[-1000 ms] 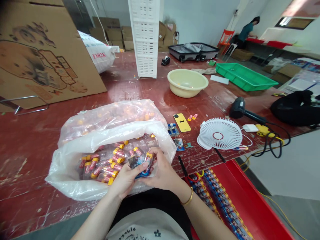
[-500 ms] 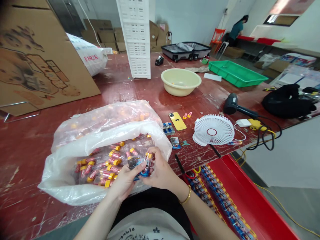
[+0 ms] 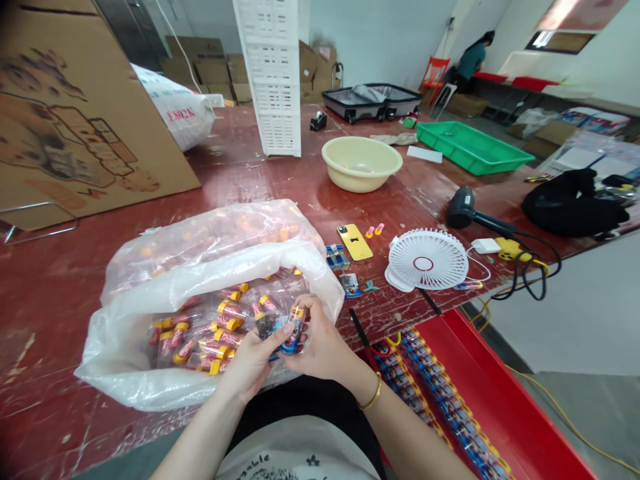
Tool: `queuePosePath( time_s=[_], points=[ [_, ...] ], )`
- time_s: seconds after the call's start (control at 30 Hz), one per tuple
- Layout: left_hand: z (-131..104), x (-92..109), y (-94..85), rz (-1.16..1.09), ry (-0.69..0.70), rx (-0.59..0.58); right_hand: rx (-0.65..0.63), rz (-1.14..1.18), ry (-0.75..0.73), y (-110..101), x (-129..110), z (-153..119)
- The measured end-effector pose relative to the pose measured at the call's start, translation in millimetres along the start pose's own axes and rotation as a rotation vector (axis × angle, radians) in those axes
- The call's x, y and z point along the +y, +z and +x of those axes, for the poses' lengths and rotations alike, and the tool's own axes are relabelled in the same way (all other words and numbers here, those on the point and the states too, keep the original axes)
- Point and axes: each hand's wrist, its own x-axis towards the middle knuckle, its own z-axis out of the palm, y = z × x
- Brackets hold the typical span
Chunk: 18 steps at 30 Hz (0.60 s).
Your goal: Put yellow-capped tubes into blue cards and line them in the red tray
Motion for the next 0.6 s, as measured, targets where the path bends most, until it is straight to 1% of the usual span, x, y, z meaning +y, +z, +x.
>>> queuePosePath(
  time_s=[0.13,0.3,0.4,0.5,0.6],
  points=[
    [0,-3,-1.5,-0.026,0.002,-0.013,0.008,0.011,0.017,1,-1,-1],
    [1,-6,-1.6,-0.031,-0.006,-0.002,0.001,-0.005,0.014,-1,-4,-2],
    [0,-5,0.8,-0.003,-0.007,0.008,0.01,-0.038,-0.017,-7,-6,0],
    [0,-2,4.5,-0.006,-0.024,0.024,0.024,-0.036,-0.008,-15,-7,-2],
    [0,-1,8.9,-0.038,-0.063,0.042,0.095,-0.018,-0.002,-24,-4,-16]
  ],
)
